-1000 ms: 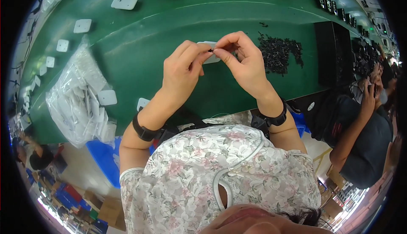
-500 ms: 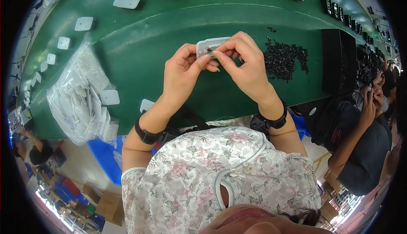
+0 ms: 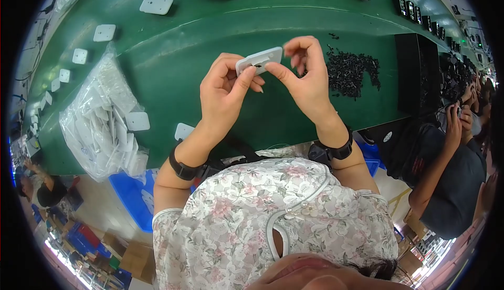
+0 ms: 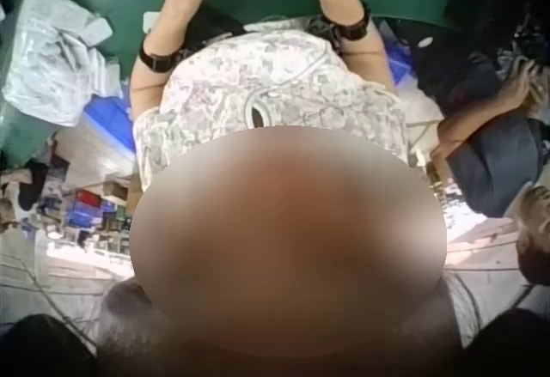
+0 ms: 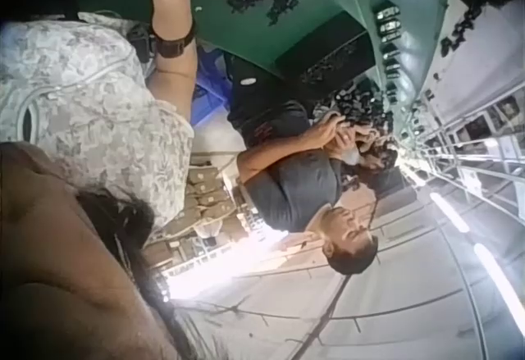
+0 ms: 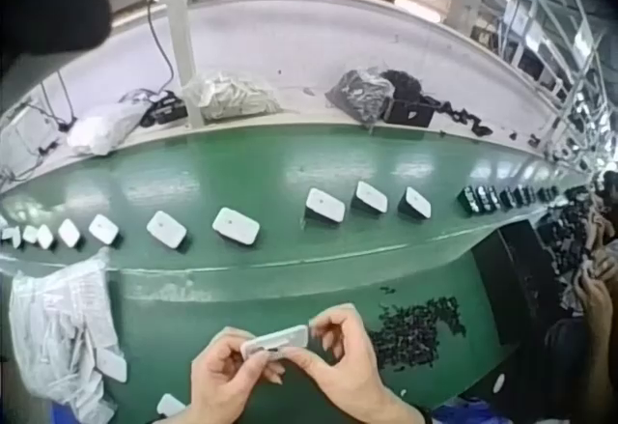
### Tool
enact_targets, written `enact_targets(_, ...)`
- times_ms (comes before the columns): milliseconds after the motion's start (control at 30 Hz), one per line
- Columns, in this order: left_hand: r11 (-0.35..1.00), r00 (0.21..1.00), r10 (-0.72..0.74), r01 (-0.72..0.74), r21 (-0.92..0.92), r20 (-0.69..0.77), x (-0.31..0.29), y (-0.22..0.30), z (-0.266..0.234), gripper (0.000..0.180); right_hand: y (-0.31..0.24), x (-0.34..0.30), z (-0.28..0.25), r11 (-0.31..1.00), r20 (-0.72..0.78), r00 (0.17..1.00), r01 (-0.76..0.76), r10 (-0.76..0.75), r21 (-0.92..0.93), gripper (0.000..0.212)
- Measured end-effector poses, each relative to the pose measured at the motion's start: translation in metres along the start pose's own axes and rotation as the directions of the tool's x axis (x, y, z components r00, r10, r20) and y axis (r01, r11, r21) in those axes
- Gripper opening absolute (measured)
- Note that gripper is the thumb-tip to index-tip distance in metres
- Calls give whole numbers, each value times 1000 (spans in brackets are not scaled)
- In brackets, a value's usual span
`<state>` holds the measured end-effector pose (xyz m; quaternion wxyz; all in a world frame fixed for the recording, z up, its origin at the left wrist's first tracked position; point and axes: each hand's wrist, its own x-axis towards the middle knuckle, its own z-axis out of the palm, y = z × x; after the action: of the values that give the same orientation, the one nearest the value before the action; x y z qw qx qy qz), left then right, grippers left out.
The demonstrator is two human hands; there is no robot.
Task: The person picks up a white plastic plate, inserts a small black screw into it by hand, and then presses a black housing onto the plate. The person then places the assembled unit onto the green workbench and repeats the process.
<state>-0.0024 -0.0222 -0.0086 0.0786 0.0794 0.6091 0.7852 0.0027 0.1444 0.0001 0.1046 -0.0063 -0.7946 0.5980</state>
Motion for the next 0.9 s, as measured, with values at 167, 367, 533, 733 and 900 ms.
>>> enact_targets(167,999,998,-48,48,12,46,1,2,2,5,8,5,-7,997,259,964,-68,56,38,26)
enact_targets(367,983,976,-177,168,79,127,-1,9,-5,21,0,11,-14,992,256,961,-117,102,43,23)
enact_targets(533,983,995,-83,92,160,-62,7,-5,-49,21,-1,67,-57,996,195,977,90,-84,-22,30)
enact_targets(733,652,995,-7,83,753,-103,22,16,-104,16,69,210,-281,52,-191,600,-241,-777,-969,38)
enact_targets(900,367,987,159,-45,929,-15,15,30,-90,22,75,247,-301,-6,-510,860,-510,6,-860,34)
